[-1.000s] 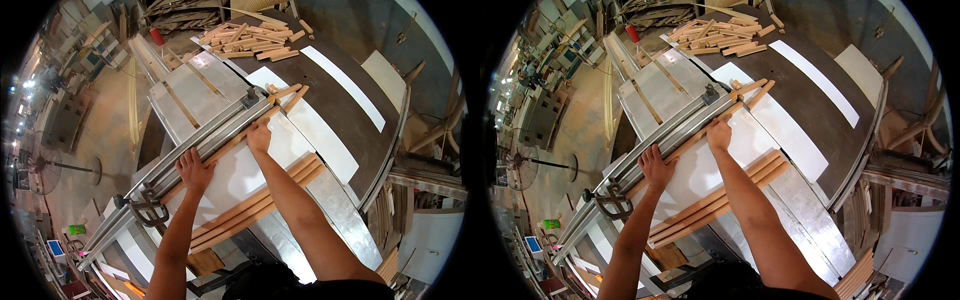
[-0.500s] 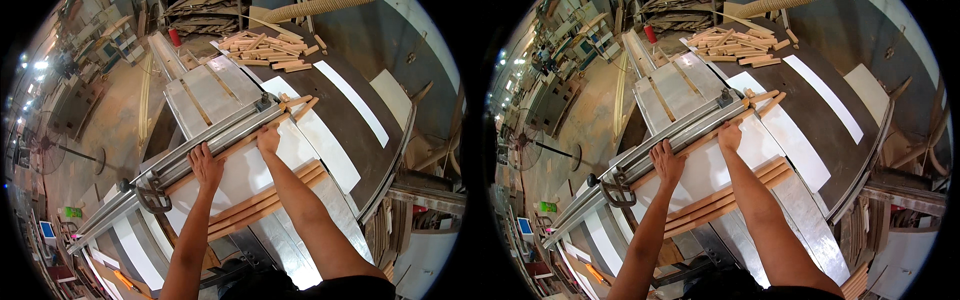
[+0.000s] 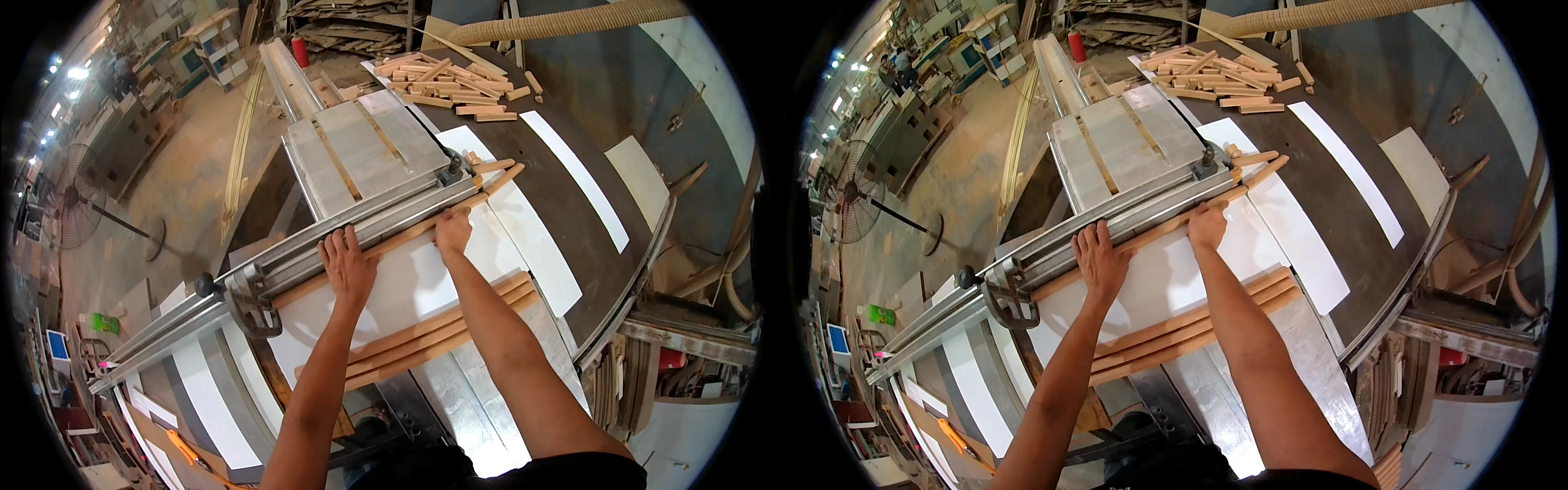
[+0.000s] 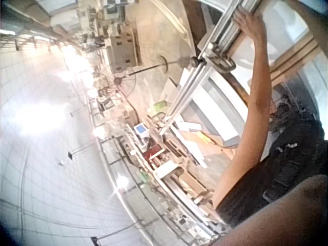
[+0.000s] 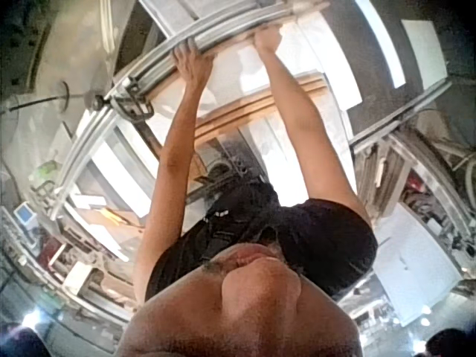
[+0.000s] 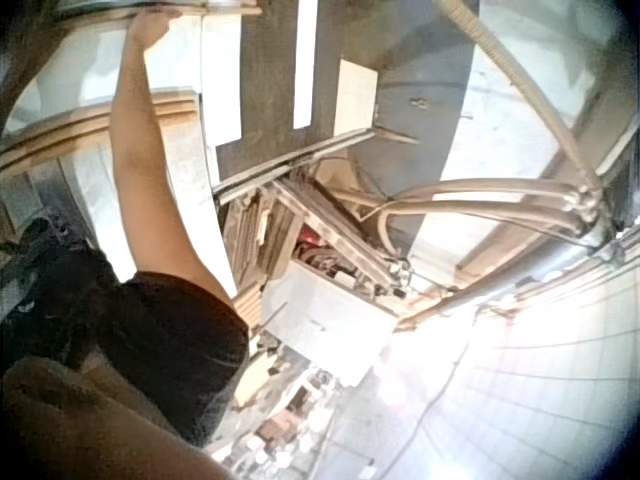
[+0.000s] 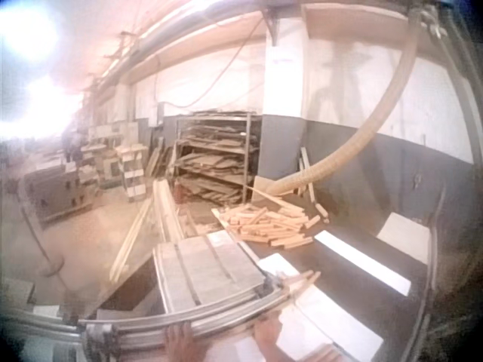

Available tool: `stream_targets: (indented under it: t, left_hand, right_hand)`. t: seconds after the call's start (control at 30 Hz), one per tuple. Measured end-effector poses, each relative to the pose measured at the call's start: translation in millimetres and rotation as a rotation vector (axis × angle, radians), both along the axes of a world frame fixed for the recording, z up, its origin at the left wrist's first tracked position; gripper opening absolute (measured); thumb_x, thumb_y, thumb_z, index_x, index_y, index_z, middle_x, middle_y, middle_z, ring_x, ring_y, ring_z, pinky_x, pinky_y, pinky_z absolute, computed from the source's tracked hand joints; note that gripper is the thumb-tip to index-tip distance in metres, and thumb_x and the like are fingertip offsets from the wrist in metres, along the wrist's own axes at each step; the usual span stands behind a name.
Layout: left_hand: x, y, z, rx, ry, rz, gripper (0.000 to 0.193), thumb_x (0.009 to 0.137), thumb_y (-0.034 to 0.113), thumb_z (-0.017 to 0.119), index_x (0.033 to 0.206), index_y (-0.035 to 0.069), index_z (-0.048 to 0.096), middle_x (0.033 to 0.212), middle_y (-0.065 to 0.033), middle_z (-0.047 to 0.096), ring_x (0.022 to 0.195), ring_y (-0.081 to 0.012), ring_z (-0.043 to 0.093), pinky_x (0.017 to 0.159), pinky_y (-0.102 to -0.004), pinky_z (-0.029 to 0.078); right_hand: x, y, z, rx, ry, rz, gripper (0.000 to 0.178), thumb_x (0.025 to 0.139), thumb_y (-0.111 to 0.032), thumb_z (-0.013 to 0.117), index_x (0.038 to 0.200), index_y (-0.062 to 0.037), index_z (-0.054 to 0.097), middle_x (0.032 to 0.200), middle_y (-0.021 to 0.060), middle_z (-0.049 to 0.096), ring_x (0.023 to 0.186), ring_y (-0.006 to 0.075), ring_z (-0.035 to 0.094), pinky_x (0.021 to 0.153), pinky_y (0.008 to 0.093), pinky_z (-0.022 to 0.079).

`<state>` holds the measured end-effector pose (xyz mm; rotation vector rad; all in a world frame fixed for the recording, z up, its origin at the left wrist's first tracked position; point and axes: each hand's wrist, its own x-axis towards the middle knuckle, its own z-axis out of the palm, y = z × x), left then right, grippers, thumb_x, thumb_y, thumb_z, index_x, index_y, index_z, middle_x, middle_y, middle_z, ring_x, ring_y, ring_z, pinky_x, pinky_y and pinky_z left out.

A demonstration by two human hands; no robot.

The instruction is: The person uses a table saw to cut long wooden dowels into shorter pieces. They feed each dowel through the saw, collect the cut pieces, and stack them on the table. The person also retrieves additional dowels from a plastic-wrapped bundle on the floor and continues cutting.

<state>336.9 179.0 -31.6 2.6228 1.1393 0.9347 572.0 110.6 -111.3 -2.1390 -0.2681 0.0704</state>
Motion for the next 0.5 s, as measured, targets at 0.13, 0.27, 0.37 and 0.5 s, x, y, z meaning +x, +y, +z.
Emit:
stream_targets:
  t: [0.13,0.27,0.37,0.5]
  left_hand:
    - [-2,3,4,-0.079,0.029,0.011,0.08,0.065,0.028,0.093,0.13,0.004,0.053,0.123,-0.0147,0.054,0.122,-0.034,0.049,0.115,-0.053,0.03]
    - [-4,5,2,-0.055,0.016,0.007,0.081,0.065,0.028,0.093,0.13,0.003,0.053,0.122,-0.0152,0.055,0.12,-0.0339,0.05,0.115,-0.0519,0.028]
    - [-5,3,1,-0.062,0.036,0.003,0.082,0.067,0.029,0.092,0.133,0.002,0.051,0.124,-0.0162,0.054,0.123,-0.0346,0.048,0.116,-0.0523,0.027]
    - [-12,2,10,-0.125,0.118,-0.032,0.087,0.072,0.031,0.089,0.14,0.001,0.045,0.131,-0.0196,0.049,0.128,-0.039,0.043,0.119,-0.0561,0.023]
  right_hand:
    - [-8,1,19,0.01,0.108,0.022,0.028,0.102,-0.022,0.054,0.105,0.0038,0.044,0.069,0.0218,0.068,0.046,0.028,0.067,0.037,0.0386,0.054]
    - [-23,-1,47,-0.03,0.151,-0.015,0.039,0.1,-0.029,0.054,0.083,0.0042,0.064,0.06,0.0196,0.068,0.057,0.0331,0.071,0.064,0.0433,0.061]
    - [-24,-5,46,-0.049,0.165,-0.019,0.032,0.1,-0.027,0.054,0.102,0.0047,0.058,0.064,0.0197,0.069,0.055,0.0325,0.07,0.056,0.043,0.06]
    - [-26,-9,45,0.013,0.283,-0.024,0.03,0.102,-0.022,0.053,0.118,0.0027,0.045,0.073,0.0209,0.067,0.049,0.0299,0.067,0.041,0.0396,0.056]
